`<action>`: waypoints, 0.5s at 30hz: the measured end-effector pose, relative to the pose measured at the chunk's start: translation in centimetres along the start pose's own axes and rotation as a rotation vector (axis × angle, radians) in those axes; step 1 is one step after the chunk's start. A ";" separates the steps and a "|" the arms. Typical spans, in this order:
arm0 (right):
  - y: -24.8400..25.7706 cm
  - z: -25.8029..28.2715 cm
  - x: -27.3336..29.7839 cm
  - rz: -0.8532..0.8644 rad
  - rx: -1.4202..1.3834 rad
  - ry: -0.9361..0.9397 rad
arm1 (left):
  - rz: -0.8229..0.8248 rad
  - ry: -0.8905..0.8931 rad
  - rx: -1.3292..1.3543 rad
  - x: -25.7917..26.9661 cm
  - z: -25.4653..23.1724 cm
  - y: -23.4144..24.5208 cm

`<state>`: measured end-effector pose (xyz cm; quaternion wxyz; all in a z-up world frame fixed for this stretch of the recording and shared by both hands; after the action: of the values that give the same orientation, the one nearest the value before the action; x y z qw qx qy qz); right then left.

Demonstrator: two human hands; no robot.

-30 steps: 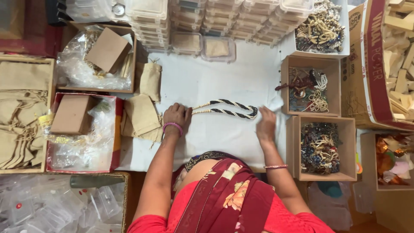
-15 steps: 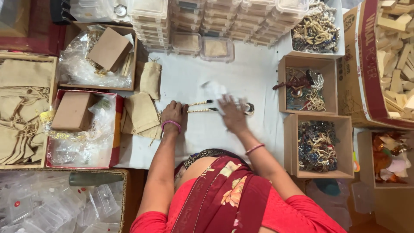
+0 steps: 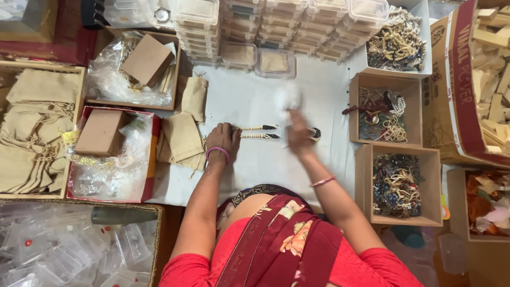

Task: The person cleans a beaded necklace with a white cloth, places it in a plastic bag, and then puts the bag into a small cloth pouch. They then clean a plastic container with the cloth and place the pouch inside. Finally, they clean a second beaded necklace with the cloth.

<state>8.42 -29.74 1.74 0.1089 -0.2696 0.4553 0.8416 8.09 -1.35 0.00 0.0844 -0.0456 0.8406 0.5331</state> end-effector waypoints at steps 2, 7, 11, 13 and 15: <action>-0.8 9.9 -2.4 0.212 0.183 0.155 | -0.018 -0.011 0.027 0.3 -0.5 1.3; -3.4 11.7 2.2 0.456 0.195 0.303 | -0.087 -0.034 0.079 0.6 0.9 -1.1; -1.1 3.8 3.7 0.412 0.429 0.160 | -0.046 -0.028 0.027 0.5 1.1 -1.8; 1.2 0.8 4.1 0.338 0.527 0.150 | -0.034 -0.033 0.028 0.3 0.6 -1.3; 3.4 -1.6 4.6 0.279 0.488 0.091 | -0.061 -0.049 0.054 0.4 0.4 -0.6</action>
<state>3.70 -33.19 0.87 0.0332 -0.2075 0.6814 0.7011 7.83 -1.26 -0.73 0.1223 -0.0557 0.8506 0.5084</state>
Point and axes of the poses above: each hand's wrist, its own x-axis away from the middle knuckle, its own y-axis out of the back of the hand, z = x × y, the point moved 8 cm from there along -x, towards the middle knuckle, and after that the axes turned 6 degrees about -z, right-handed, at the moved point
